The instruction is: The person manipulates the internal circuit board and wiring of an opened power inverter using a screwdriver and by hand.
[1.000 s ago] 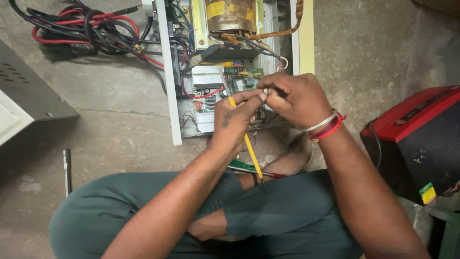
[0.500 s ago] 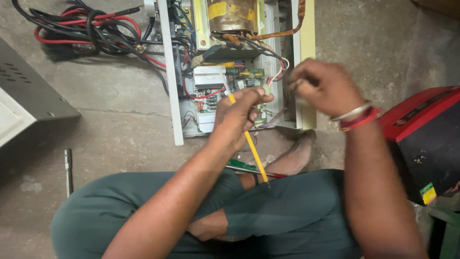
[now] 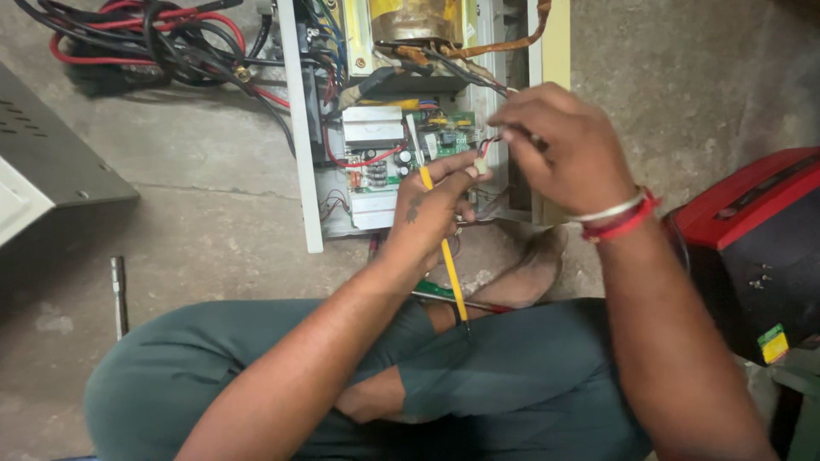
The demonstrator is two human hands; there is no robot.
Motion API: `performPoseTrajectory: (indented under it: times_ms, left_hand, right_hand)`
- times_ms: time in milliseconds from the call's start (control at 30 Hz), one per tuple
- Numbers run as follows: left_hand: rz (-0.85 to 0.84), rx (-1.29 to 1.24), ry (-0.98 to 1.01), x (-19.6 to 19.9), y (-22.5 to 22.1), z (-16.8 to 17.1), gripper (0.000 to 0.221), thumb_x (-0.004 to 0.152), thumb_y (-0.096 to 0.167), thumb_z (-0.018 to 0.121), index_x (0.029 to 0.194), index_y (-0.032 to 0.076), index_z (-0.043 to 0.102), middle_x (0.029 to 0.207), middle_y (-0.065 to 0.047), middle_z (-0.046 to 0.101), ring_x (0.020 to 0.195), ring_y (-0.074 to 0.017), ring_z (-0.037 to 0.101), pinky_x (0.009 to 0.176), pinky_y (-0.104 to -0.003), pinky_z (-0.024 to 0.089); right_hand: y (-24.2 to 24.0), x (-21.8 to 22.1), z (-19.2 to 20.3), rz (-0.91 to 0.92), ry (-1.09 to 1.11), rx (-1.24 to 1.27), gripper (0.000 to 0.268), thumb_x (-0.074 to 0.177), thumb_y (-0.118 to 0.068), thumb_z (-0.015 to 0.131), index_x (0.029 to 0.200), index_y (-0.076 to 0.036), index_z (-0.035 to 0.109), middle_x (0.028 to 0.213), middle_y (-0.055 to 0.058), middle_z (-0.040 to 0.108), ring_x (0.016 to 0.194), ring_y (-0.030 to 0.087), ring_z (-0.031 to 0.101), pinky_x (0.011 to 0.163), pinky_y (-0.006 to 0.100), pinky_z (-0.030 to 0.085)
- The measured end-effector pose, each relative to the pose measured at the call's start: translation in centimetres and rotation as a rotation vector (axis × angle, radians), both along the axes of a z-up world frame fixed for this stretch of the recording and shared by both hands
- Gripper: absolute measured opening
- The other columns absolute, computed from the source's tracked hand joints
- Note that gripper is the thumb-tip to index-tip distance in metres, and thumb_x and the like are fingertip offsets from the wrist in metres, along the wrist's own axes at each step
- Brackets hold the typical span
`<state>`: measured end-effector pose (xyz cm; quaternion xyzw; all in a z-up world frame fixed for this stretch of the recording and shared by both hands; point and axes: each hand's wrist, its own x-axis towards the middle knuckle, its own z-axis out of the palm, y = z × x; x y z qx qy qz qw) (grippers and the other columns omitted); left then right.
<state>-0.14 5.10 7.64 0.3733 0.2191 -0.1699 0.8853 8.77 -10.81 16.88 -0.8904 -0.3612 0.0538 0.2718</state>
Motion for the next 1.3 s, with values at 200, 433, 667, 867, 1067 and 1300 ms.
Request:
performPoseTrajectory:
  times_ms: [200,433,667,867,1067,1300]
  left_hand:
    - [-0.041,-0.051,0.1,0.5,-0.2,-0.7,0.054,0.087,0.007,0.048,0.14,0.0,0.056,0.127,-0.011,0.071,0.061,-0.0098,0.064,0.039,-0.02,0.035]
    - [-0.055,0.104,-0.013,1.7,4.8,5.7,0.044,0.09,0.012,0.058,0.134,0.006,0.062,0.102,-0.002,0.065,0.056,-0.0056,0.054,0.038,-0.019,0.032]
    - [-0.085,0.452,-0.228,-1.6,15.2,14.7,0.036,0.095,0.016,0.063,0.129,0.004,0.065,0.093,-0.002,0.066,0.058,-0.0019,0.048,0.046,-0.019,0.035]
    - [0.101,-0.219,-0.137,-2.2,11.3,9.0,0.038,0.11,0.025,0.053,0.134,-0.005,0.058,0.104,-0.012,0.069,0.063,-0.0049,0.052,0.045,-0.017,0.035]
    - [0.329,-0.517,-0.033,-2.9,3.4,4.3,0.05,0.105,0.034,0.053,0.142,0.002,0.047,0.117,-0.015,0.062,0.108,-0.0226,0.063,0.101,-0.037,0.052]
    - [-0.202,0.144,-0.076,-3.9,1.6,3.9,0.053,0.094,0.023,0.066,0.142,0.007,0.05,0.131,-0.008,0.064,0.12,-0.0137,0.061,0.102,-0.031,0.048]
  right_hand:
    - [1.2,0.4,-2.6,-0.056,-0.17,-0.259,0.015,0.093,-0.012,0.069,0.106,-0.014,0.077,0.097,0.008,0.074,0.088,0.034,0.071,0.073,0.045,0.055]
    - [2.0,0.1,-5.9,-0.173,-0.449,-0.318,0.021,0.083,-0.008,0.068,0.1,-0.016,0.077,0.091,0.005,0.071,0.089,0.03,0.066,0.071,0.044,0.053]
    - [2.9,0.2,-6.3,-0.204,-0.373,-0.381,0.014,0.086,-0.01,0.07,0.096,-0.016,0.078,0.089,0.007,0.073,0.083,0.03,0.07,0.07,0.046,0.053]
    - [3.5,-0.7,-0.7,0.038,0.191,-0.058,0.022,0.098,-0.026,0.069,0.107,-0.008,0.077,0.099,0.012,0.078,0.087,0.029,0.074,0.076,0.04,0.057]
    - [3.6,-3.9,3.0,0.0,0.792,-0.208,0.042,0.088,-0.031,0.075,0.122,-0.007,0.064,0.085,0.011,0.078,0.076,0.023,0.076,0.07,0.036,0.059]
    - [-3.6,0.9,4.4,-0.125,0.345,-0.274,0.025,0.092,-0.029,0.067,0.106,-0.011,0.077,0.089,0.013,0.077,0.078,0.031,0.073,0.07,0.043,0.056]
